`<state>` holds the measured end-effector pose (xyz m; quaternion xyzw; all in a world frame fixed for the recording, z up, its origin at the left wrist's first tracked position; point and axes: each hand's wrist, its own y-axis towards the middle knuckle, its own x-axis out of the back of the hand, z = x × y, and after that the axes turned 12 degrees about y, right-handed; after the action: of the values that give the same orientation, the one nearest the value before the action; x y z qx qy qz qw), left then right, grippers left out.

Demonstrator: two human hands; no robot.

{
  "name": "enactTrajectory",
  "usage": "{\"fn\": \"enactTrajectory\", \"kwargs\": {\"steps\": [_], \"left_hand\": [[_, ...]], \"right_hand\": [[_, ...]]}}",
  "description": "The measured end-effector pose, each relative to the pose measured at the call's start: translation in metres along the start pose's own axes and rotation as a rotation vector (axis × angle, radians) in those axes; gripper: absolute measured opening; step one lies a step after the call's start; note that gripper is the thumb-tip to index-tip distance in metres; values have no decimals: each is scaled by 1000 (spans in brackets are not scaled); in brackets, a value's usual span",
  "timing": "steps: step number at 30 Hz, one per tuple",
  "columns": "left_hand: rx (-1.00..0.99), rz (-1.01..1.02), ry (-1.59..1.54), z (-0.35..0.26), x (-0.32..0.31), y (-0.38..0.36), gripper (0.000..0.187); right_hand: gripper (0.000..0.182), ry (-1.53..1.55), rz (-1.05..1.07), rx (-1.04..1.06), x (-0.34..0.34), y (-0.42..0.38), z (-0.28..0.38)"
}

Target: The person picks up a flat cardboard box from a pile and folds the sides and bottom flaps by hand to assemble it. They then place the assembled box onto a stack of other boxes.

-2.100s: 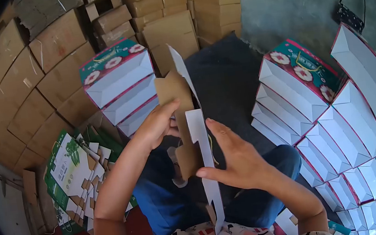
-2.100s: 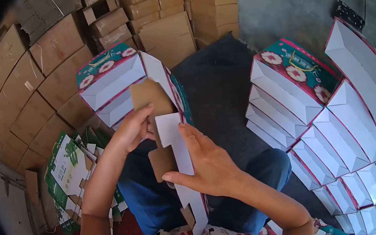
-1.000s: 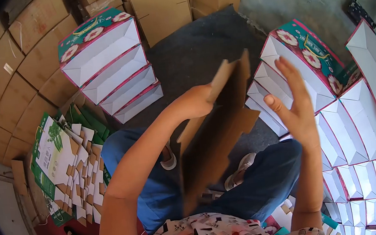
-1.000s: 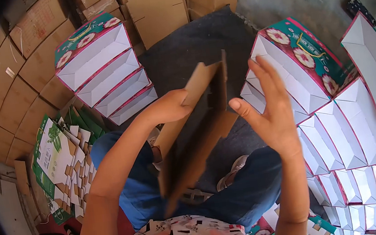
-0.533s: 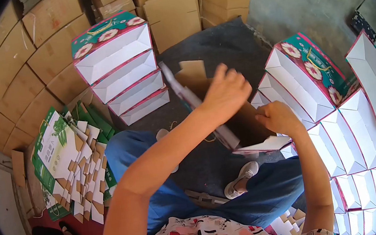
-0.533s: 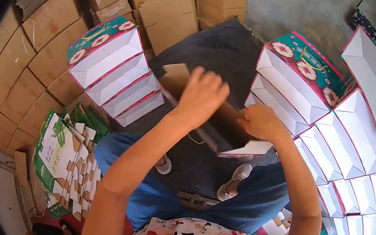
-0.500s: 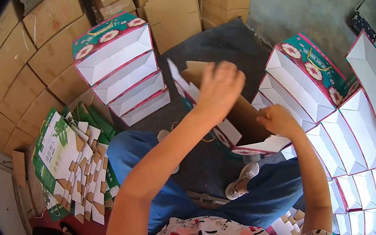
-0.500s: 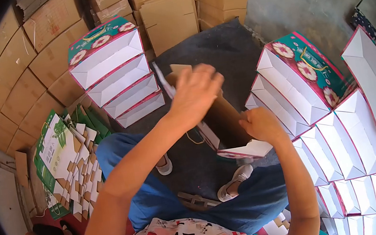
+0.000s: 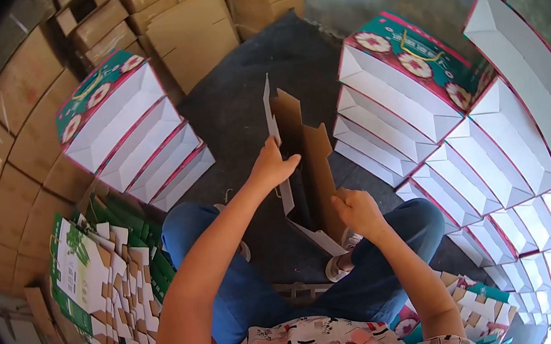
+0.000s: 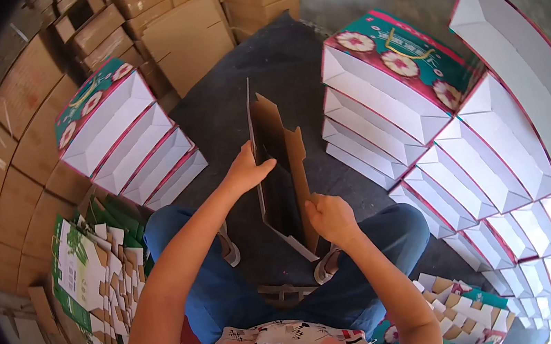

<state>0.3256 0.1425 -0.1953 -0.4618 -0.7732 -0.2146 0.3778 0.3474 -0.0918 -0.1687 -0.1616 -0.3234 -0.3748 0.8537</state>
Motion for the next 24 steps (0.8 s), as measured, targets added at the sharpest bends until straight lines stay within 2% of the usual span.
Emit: {"fn": "enactTrajectory", "kwargs": {"steps": [1,4,5,8,11,14,19,21,24], "left_hand": [[19,43,6,5,-5,12,62],[-90,77,-40,21,-11,41,62],[85,246,-116,-6,12,33,66],[14,270,-55,-8,6,42,69],[-115,200,95,1,-16,47,68],[-98,242,258,-4,-3,37,68],[-219,296,363,-17,18,2,70],[-245,334,438,-16,16,-6,76],[-305,168,498,-6,-14,-16,80]], "right_hand": [[32,-23,15,10,2,2,-1],[33,42,143,-50,14,19,-18],[33,88,200,-80,20,28,-23],[32,182,275,-199,43,59,-26],[26,72,191,-182,45,91,-38],[28,-61,170,-56,44,107,-41],[29,75,115,-38,51,129,-50],[29,25,129,-67,54,135,-40],[28,-37,107,-67,47,140,-35]]}}
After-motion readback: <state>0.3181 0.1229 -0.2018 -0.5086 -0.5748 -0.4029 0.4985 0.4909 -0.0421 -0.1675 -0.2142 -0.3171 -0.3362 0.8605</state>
